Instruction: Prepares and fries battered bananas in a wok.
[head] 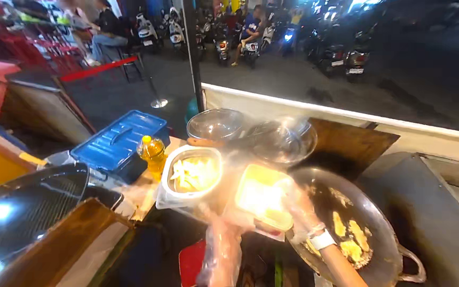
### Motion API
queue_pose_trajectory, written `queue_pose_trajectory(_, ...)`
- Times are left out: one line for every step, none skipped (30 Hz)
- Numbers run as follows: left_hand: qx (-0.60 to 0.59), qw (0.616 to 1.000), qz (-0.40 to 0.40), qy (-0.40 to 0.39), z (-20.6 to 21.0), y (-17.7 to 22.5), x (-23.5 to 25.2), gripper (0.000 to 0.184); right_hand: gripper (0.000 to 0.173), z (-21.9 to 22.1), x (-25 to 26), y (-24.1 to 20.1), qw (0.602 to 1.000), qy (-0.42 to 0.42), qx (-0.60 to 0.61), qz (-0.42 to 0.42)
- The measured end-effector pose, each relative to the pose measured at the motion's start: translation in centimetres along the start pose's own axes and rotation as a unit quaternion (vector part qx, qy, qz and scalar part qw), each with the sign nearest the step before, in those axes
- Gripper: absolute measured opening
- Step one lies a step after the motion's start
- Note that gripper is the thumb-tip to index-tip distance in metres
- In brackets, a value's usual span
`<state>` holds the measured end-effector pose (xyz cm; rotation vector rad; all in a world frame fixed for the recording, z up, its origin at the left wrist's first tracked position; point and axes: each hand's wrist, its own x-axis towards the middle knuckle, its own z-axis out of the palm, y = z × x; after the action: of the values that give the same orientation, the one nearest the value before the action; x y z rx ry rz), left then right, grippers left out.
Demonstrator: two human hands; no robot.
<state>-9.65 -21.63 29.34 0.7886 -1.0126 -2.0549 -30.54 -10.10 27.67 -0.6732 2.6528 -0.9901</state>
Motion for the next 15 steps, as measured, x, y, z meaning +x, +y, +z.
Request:
queue_pose_trajectory(0.015,0.999,0.026,-0.01,0.9,0.4,1.8,0.058,0.047,-0.3,-0.1,-0.7,1.0,-0.026,0.006,0.016)
queue_pose_trajectory(0.025,0.999,0.04,-0.018,2.0,0.8,3.4,0.051,0.05,-0.4,-0.1,-1.0,0.998,-0.056,0.015,0.03)
queue_pose_trajectory(0.042,0.998,0.053,-0.016,3.0,1.1,4.8,0.048,0.05,-0.3,0.2,-1.0,0.995,-0.088,0.015,0.041)
queue_pose_trajectory(0.06,0.996,0.057,-0.019,4.0,1.4,5.8,0.051,0.05,-0.2,0.7,-0.8,0.991,-0.128,0.003,0.049)
queue_pose_trajectory(0.064,0.996,0.049,-0.041,4.8,1.7,6.9,0.052,0.05,-0.2,1.3,-0.9,0.984,-0.169,-0.02,0.054)
queue_pose_trajectory(0.067,0.994,0.042,-0.077,5.4,2.3,8.0,0.055,0.053,-0.1,2.0,-1.2,0.976,-0.207,-0.052,0.049)
queue_pose_trajectory(0.065,0.989,0.036,-0.128,5.7,2.5,8.8,0.063,0.056,0.2,2.7,-1.0,0.967,-0.239,-0.081,0.042)
queue_pose_trajectory(0.047,0.983,0.031,-0.173,5.8,2.7,9.6,0.072,0.054,0.9,3.6,-0.7,0.959,-0.263,-0.102,0.03)
queue_pose_trajectory(0.026,0.978,0.028,-0.206,5.9,2.9,10.4,0.081,0.049,2.0,5.0,-0.3,0.957,-0.268,-0.114,0.015)
queue_pose_trajectory(0.016,0.974,0.024,-0.223,6.2,3.4,10.8,0.086,0.046,3.3,6.4,-0.3,0.955,-0.265,-0.13,0.005)
queue_pose_trajectory(0.016,0.972,0.023,-0.231,6.3,3.8,10.8,0.088,0.046,4.4,7.1,-0.6,0.955,-0.259,-0.143,0.008)
queue_pose_trajectory(0.025,0.974,0.022,-0.225,6.5,3.9,10.7,0.089,0.048,5.6,7.5,-0.8,0.954,-0.254,-0.158,0.021)
queue_pose_trajectory(0.036,0.978,0.016,-0.203,6.8,3.9,10.6,0.091,0.051,6.8,8.0,-0.9,0.95,-0.253,-0.178,0.038)
queue_pose_trajectory(0.048,0.984,0.01,-0.173,7.3,4.0,10.8,0.097,0.05,8.0,8.4,-1.0,0.946,-0.251,-0.2,0.048)
queue_pose_trajectory(0.059,0.988,0.008,-0.139,7.9,4.3,11.0,0.104,0.048,8.8,8.8,-1.3,0.942,-0.247,-0.223,0.048)
